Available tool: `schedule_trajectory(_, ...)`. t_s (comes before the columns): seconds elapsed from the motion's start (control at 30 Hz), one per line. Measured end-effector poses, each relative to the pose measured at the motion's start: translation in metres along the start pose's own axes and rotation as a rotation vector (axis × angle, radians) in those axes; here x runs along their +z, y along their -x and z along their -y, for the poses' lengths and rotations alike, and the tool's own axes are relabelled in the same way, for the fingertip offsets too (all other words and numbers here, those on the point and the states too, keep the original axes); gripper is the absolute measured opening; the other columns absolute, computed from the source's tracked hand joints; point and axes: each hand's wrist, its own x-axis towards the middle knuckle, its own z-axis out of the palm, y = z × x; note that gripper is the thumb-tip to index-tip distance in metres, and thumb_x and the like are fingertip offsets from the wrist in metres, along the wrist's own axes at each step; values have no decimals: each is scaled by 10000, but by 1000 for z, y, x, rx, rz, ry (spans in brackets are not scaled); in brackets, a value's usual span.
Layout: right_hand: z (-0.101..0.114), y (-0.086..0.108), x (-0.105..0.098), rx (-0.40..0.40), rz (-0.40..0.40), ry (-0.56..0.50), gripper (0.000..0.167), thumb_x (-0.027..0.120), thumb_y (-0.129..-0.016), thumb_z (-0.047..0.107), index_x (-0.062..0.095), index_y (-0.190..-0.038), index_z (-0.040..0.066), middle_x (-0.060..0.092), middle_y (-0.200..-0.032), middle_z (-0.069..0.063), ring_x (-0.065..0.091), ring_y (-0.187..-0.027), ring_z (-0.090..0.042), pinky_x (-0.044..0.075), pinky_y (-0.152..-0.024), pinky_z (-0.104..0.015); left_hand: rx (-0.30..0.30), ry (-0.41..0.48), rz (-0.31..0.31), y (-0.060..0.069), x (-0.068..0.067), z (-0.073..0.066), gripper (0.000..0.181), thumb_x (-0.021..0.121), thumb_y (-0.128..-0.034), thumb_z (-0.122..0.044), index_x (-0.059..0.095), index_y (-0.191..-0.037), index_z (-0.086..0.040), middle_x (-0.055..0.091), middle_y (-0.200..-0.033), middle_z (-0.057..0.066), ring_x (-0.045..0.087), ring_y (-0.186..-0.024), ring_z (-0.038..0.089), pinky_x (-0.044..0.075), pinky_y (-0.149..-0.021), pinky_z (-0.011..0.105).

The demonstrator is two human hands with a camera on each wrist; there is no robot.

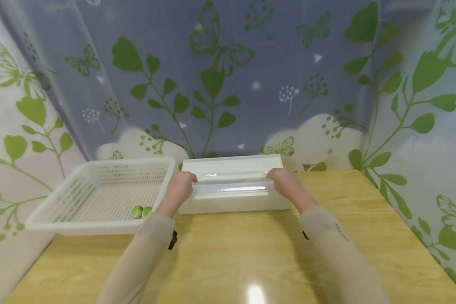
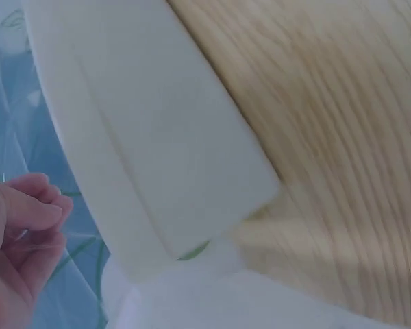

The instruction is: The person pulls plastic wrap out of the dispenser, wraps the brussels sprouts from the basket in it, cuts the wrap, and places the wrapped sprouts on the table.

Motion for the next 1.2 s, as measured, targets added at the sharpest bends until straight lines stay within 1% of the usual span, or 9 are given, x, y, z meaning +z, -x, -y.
schedule_trajectory(0.07,0,0,-4,-3,5,-11,274,490,-749,-193,656,-907,-42,632,-922,-174,595,-849,-308,490,-693,-382,-20,11,13,-1,-3,-1,304,535,-710,120,692,-890,-68,655,-907,85,611,-814,240,494,-592,320)
schedule_trajectory(0.17,1,1,-10,-3,28,-40,292,480,-749,-201,645,-934,-48,624,-949,-181,586,-873,-317,485,-709,-385,-40,27,26,-1,-7,-1,318,527,-722,128,688,-915,-66,650,-930,87,605,-834,249,495,-600,323)
schedule_trajectory(0.33,2,2,-20,-9,13,-41,322,463,-739,-219,643,-941,-45,624,-950,-182,600,-815,-305,494,-669,-366,-75,82,-14,-1,-16,-1,353,502,-710,146,690,-907,-79,652,-927,72,603,-810,267,493,-602,350)
schedule_trajectory(0.4,2,1,-25,-23,-5,-24,316,473,-737,-219,649,-928,-40,631,-931,-177,612,-734,-279,499,-623,-347,-76,93,-20,-1,-20,-1,359,497,-713,149,689,-911,-81,653,-928,66,605,-803,268,494,-607,350)
schedule_trajectory(0.57,5,-2,-35,-19,21,-15,306,485,-738,-210,652,-928,-38,634,-927,-173,611,-715,-268,497,-603,-339,-54,82,4,0,-30,0,371,505,-713,168,684,-928,-76,650,-948,57,600,-845,246,492,-647,319)
schedule_trajectory(0.7,7,-4,-45,-23,41,-20,316,476,-734,-212,653,-927,-36,634,-928,-170,606,-769,-288,495,-618,-353,-1,87,16,4,-40,1,387,505,-705,205,679,-936,-53,648,-951,76,599,-858,237,490,-685,309)
schedule_trajectory(0.83,10,-4,-54,-41,34,-19,328,478,-723,-225,655,-916,-29,636,-924,-166,603,-804,-297,496,-647,-369,66,106,8,8,-48,3,372,515,-701,223,678,-922,-29,649,-937,97,600,-861,239,486,-719,313)
schedule_trajectory(1.03,17,-4,-72,-42,54,-20,324,494,-727,-224,647,-935,-28,624,-957,-185,593,-845,-321,497,-641,-371,118,145,-22,11,-61,5,367,498,-689,244,675,-900,1,650,-904,120,602,-844,252,487,-714,313)
schedule_trajectory(1.2,19,-11,-85,-85,19,12,331,484,-703,-238,649,-912,-41,630,-925,-185,596,-839,-324,495,-670,-382,146,144,-23,9,-76,5,353,497,-706,241,670,-910,9,648,-901,127,604,-831,249,486,-716,308)
